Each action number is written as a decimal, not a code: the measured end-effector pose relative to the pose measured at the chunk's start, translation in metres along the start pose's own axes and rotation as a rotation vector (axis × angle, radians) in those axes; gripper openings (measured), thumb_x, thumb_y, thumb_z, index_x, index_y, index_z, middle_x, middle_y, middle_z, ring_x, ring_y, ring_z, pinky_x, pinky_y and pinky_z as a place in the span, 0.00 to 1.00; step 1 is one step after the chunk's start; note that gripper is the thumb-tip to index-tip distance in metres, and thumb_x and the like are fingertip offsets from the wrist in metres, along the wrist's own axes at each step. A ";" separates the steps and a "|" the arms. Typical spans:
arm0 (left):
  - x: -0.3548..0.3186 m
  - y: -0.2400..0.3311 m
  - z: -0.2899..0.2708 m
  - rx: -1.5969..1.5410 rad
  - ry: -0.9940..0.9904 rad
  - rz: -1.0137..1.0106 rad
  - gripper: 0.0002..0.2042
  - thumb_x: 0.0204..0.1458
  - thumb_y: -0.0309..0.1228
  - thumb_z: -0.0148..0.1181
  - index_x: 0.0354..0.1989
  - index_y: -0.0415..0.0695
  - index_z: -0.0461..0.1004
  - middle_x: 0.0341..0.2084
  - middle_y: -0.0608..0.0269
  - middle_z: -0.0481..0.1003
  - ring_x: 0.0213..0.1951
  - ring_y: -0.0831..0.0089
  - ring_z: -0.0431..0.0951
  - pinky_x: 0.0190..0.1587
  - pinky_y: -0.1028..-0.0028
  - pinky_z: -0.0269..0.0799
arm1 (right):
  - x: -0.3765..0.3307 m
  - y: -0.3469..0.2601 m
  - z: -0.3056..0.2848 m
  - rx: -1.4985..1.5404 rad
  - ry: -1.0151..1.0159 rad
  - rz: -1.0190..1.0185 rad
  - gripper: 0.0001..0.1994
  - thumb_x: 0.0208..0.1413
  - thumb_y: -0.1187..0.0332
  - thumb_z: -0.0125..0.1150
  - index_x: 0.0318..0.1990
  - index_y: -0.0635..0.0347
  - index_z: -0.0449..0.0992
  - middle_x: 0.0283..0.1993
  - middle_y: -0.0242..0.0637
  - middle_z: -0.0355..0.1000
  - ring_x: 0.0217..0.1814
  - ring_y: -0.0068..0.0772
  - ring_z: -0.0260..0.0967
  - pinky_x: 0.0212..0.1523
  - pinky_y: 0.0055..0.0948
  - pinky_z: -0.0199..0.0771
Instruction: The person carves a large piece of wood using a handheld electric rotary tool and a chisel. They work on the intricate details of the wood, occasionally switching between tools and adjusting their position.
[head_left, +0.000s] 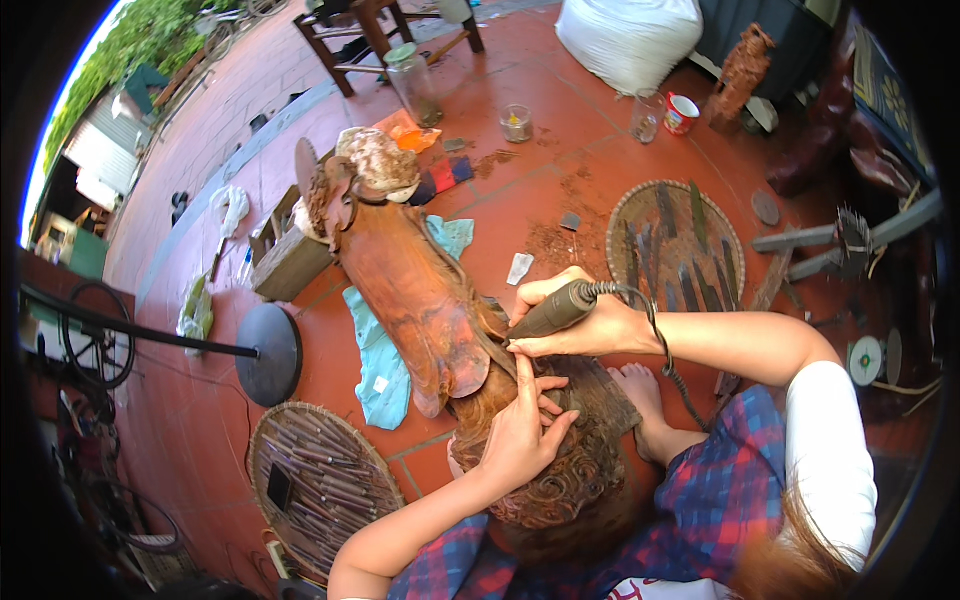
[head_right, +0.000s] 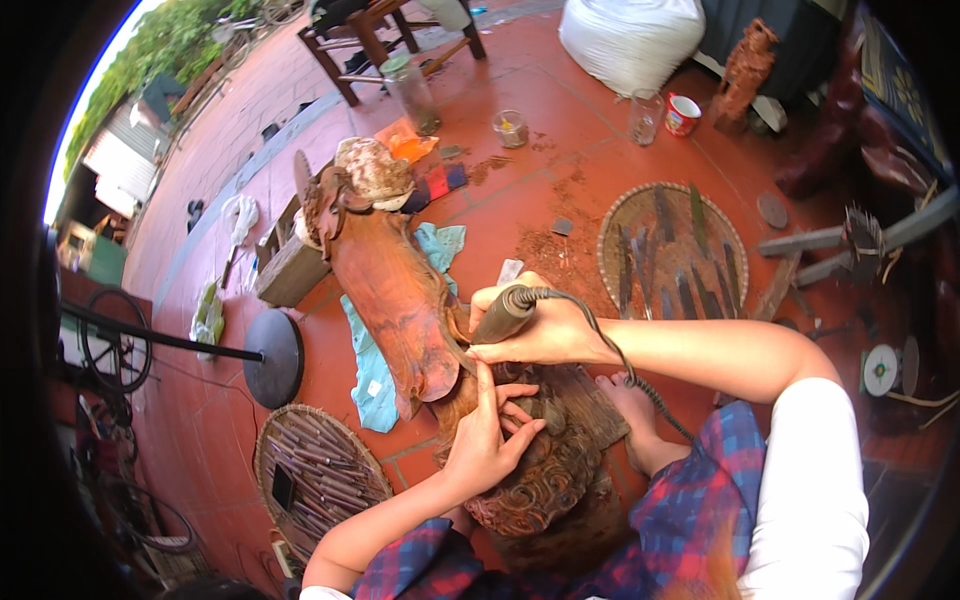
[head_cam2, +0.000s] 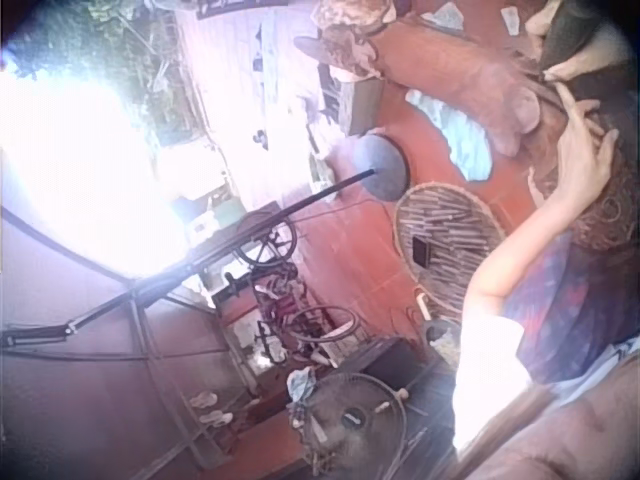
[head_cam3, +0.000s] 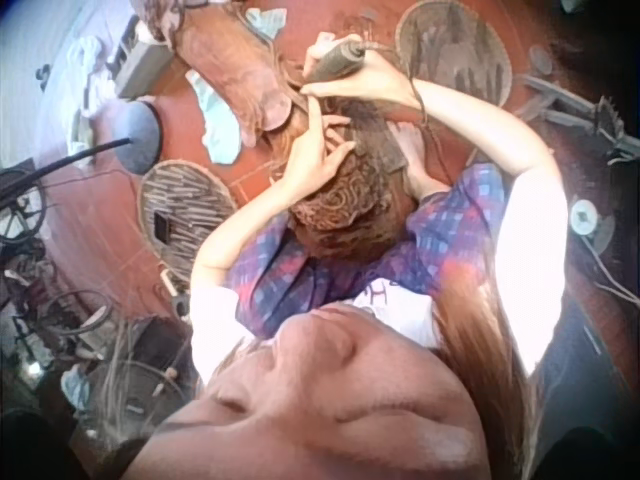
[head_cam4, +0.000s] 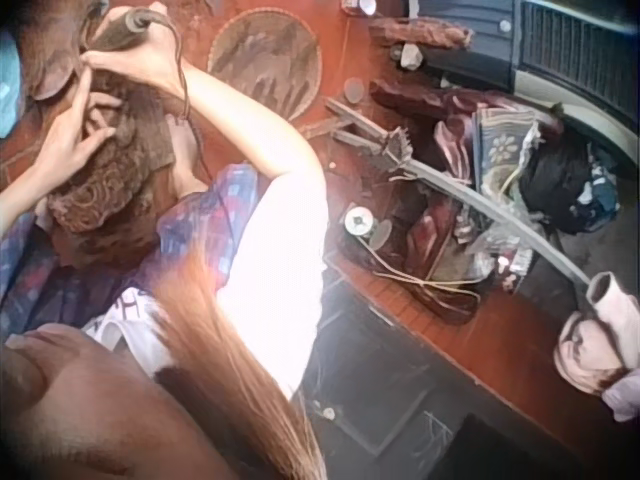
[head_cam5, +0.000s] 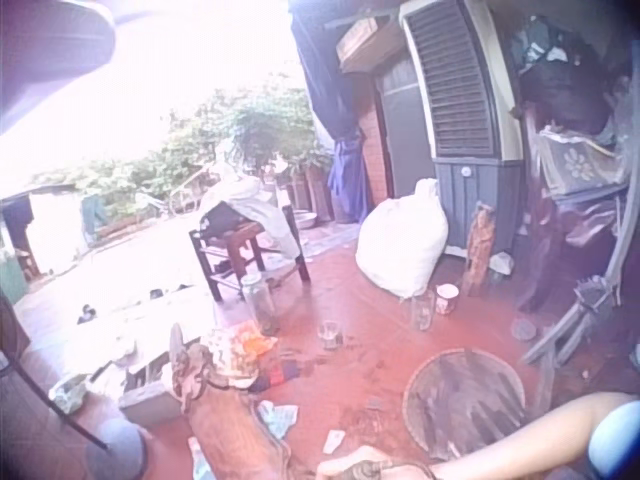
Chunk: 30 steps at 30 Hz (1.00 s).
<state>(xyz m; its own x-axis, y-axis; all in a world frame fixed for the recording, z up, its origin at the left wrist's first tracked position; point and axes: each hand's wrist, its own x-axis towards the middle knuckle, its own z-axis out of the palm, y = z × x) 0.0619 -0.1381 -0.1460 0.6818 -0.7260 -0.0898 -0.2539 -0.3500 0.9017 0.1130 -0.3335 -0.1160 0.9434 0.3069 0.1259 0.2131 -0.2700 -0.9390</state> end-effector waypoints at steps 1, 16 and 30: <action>-0.001 -0.001 0.000 0.014 -0.001 0.009 0.50 0.51 0.25 0.61 0.66 0.32 0.21 0.47 0.52 0.73 0.32 0.66 0.77 0.33 0.72 0.76 | -0.003 0.000 -0.001 0.004 0.001 0.016 0.13 0.46 0.62 0.68 0.30 0.63 0.73 0.22 0.35 0.71 0.24 0.22 0.66 0.25 0.27 0.66; -0.004 -0.003 0.010 0.132 -0.010 0.060 0.50 0.50 0.21 0.61 0.66 0.34 0.22 0.45 0.50 0.73 0.34 0.68 0.77 0.34 0.74 0.75 | -0.025 0.009 -0.011 0.049 -0.042 -0.053 0.16 0.49 0.59 0.66 0.39 0.62 0.77 0.31 0.41 0.78 0.31 0.31 0.77 0.32 0.28 0.74; -0.003 -0.005 0.005 0.029 0.051 0.003 0.43 0.52 0.25 0.60 0.63 0.24 0.29 0.41 0.52 0.75 0.29 0.66 0.79 0.31 0.72 0.74 | -0.007 0.004 0.010 -0.051 -0.013 -0.039 0.19 0.48 0.57 0.65 0.40 0.64 0.78 0.29 0.47 0.76 0.31 0.35 0.78 0.33 0.29 0.75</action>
<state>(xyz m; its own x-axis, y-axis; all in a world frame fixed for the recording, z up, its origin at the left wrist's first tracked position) 0.0576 -0.1366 -0.1519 0.7148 -0.6963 -0.0647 -0.2755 -0.3655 0.8891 0.1049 -0.3274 -0.1235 0.9308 0.3300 0.1571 0.2622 -0.3036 -0.9160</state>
